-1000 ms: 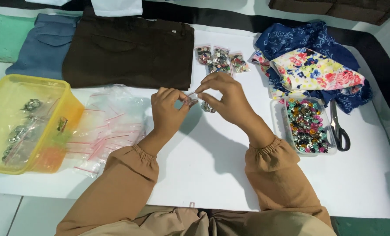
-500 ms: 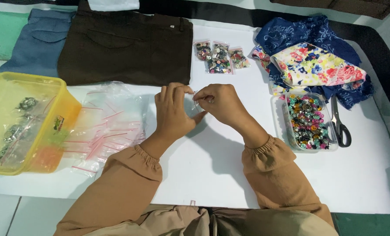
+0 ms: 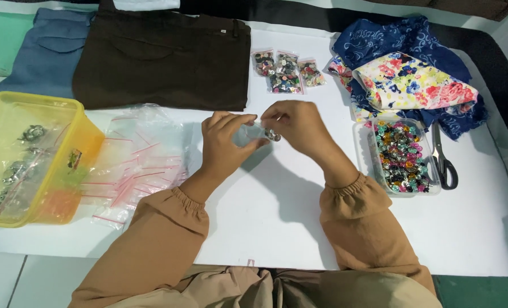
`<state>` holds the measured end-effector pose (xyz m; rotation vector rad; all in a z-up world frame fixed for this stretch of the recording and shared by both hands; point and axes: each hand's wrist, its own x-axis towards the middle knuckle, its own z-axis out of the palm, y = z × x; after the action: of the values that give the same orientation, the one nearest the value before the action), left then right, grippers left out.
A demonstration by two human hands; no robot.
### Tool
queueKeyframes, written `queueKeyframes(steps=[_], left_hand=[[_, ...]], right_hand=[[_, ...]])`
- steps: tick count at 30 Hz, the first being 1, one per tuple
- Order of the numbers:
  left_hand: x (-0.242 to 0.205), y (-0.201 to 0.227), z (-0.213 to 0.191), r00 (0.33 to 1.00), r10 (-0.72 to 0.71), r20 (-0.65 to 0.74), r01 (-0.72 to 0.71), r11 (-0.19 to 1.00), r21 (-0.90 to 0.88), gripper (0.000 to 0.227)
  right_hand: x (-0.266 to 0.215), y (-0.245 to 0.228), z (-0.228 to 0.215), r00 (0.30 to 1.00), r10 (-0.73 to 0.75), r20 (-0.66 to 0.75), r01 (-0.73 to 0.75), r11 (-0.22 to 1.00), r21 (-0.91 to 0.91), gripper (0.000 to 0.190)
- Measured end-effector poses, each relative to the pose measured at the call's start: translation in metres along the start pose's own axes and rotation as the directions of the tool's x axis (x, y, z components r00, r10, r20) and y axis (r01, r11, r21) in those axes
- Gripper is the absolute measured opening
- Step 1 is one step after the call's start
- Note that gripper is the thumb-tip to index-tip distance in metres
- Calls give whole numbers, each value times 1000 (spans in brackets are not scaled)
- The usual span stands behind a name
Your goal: The person picks up individual small buttons from a container and places them into small plastic bags.
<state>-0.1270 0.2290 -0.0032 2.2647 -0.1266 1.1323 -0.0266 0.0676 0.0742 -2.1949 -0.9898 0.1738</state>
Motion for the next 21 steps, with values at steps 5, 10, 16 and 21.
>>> queueKeyframes(steps=[5,10,16,21], left_hand=[[-1,-14,2,999,-32,-12,31,998,-57,46],[-1,-13,2,998,-63,-24,61,992,-107,44],[0,-9,-1,999,-46,25,48,994,-101,43],[1,-7,-3,998,-46,45,50,995,-85,44]], right_hand=[[5,30,5,996,88,35,-81,981,-175,20],[9,39,17,985,145,98,-104,934,-342,18],[5,23,20,979,139,147,-80,933,-350,23],[8,30,28,977,132,167,-64,930,-362,22]])
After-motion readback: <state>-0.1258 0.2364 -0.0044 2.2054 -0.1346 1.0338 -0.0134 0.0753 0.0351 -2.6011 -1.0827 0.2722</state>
